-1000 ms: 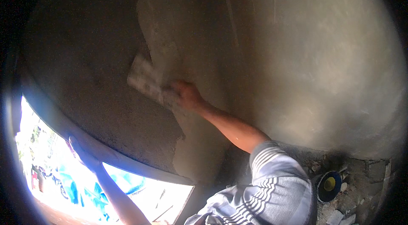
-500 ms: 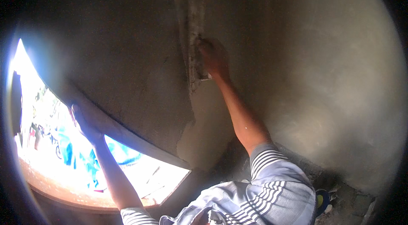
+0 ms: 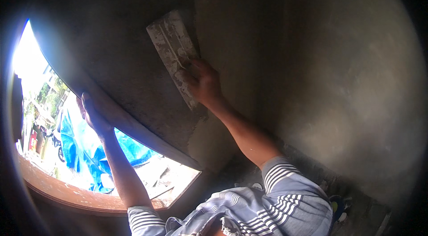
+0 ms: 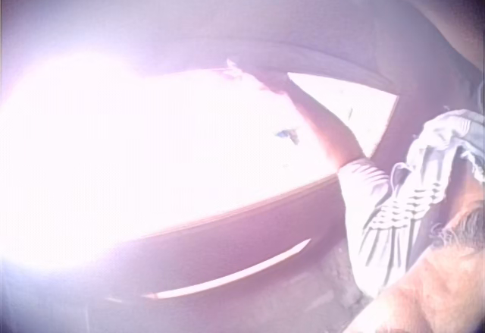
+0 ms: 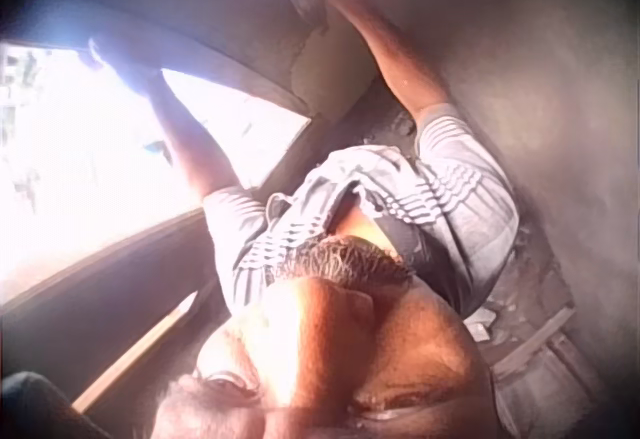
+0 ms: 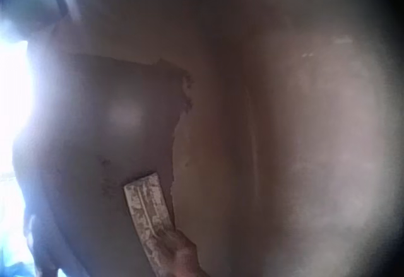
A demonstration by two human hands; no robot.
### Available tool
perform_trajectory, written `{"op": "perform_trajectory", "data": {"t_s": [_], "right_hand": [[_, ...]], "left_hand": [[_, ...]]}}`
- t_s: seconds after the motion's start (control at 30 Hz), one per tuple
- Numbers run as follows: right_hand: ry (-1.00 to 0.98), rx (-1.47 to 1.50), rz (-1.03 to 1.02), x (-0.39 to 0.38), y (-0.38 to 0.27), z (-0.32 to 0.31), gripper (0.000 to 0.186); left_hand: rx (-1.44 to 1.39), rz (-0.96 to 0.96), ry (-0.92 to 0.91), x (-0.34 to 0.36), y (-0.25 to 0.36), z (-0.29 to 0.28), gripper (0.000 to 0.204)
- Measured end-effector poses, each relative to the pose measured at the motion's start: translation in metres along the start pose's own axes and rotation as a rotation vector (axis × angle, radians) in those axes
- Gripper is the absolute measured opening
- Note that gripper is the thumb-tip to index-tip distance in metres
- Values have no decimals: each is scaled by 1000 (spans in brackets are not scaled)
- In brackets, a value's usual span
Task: The person scoops plaster from a bucket with a trowel and applies it to an interior wall, smoothing the surface with a flat tool. The worker repeatedly reloads the trowel and spreads plaster across the wall area near a window.
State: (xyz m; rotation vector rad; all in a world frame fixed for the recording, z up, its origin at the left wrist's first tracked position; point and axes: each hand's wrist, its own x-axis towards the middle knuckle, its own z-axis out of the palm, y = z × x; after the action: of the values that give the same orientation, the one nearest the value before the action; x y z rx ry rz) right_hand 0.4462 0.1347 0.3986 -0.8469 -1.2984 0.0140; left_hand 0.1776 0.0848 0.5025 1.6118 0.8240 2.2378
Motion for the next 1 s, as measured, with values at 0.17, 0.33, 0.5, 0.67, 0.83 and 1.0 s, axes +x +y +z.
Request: {"op": "perform_trajectory", "data": {"t_s": [0.17, 0.33, 0.5, 0.67, 0.83, 1.0], "right_hand": [[-63, -491, -107, -17, 99, -20, 27], [179, 396, 957, -137, 143, -58, 22], [621, 926, 1285, -259, 138, -75, 17], [448, 1422, 1028, -330, 118, -75, 22], [673, 1265, 1293, -361, 39, -62, 33], [719, 1204, 1426, -406, 15, -69, 35]], "left_hand": [[-45, 10, 7, 1, 2, 7, 48], [-87, 48, -20, 5, 2, 7, 58], [-162, 4, -54, 6, -8, 5, 57], [-31, 7, -64, 4, -1, 7, 56], [581, 316, -5, -34, 0, -42, 57], [652, 225, -335, -189, -46, -127, 44]]}}
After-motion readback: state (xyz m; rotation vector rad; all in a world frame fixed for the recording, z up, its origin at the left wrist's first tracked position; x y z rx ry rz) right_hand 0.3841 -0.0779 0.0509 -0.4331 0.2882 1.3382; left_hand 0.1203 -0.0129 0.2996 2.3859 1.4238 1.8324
